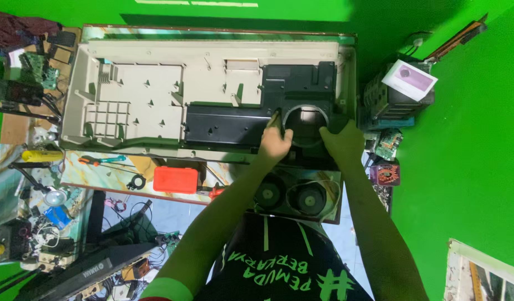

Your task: The person uses a screwdriver to remove screws from the interior of an electronic keyboard casing, removes a large black plastic internal component, and then handles small parts near a red storage box on the workbench.

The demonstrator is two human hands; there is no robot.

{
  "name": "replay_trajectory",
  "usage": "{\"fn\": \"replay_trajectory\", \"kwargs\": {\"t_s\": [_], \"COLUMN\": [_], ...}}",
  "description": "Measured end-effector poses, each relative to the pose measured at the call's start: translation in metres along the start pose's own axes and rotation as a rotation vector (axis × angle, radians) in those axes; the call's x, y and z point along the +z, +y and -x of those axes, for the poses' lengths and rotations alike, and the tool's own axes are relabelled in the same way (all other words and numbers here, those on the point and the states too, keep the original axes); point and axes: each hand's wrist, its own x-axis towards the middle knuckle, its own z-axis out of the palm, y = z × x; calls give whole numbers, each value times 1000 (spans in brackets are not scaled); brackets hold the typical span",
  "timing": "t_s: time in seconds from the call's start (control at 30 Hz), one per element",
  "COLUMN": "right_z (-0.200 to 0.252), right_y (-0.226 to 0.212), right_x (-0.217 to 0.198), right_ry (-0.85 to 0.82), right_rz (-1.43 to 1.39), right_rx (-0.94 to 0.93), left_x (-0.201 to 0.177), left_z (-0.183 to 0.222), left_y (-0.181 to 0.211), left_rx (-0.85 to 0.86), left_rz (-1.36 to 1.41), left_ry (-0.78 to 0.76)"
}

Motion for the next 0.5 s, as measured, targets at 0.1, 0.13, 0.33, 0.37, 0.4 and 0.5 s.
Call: {"fn": "replay_trajectory", "kwargs": {"t_s": [0.1,0.13,0.33,0.37,0.4,0.5], "right_z": [-5,-7,-7,-5,-5,-1], "right_y": [1,1,2,2,1,-2], "right_x": [3,4,7,7,6,3], "right_ry": [10,19,6,2,-2,-14], "right_rz": [29,45,73,72,71,63], "right_rx": [-20,-29,-18,-9,1,19], "left_x": [5,6,25,28,32,37], "left_z": [-3,-6,-7,-8,-10,-8], "left_y": [-2,-3,-32,-38,-42,-48], "left_rx": [-49,-58,238,122,6,14], "left_rz": [-70,-102,-17,-88,-158,-205], "left_ry": [-20,-30,208,138,66,110]}}
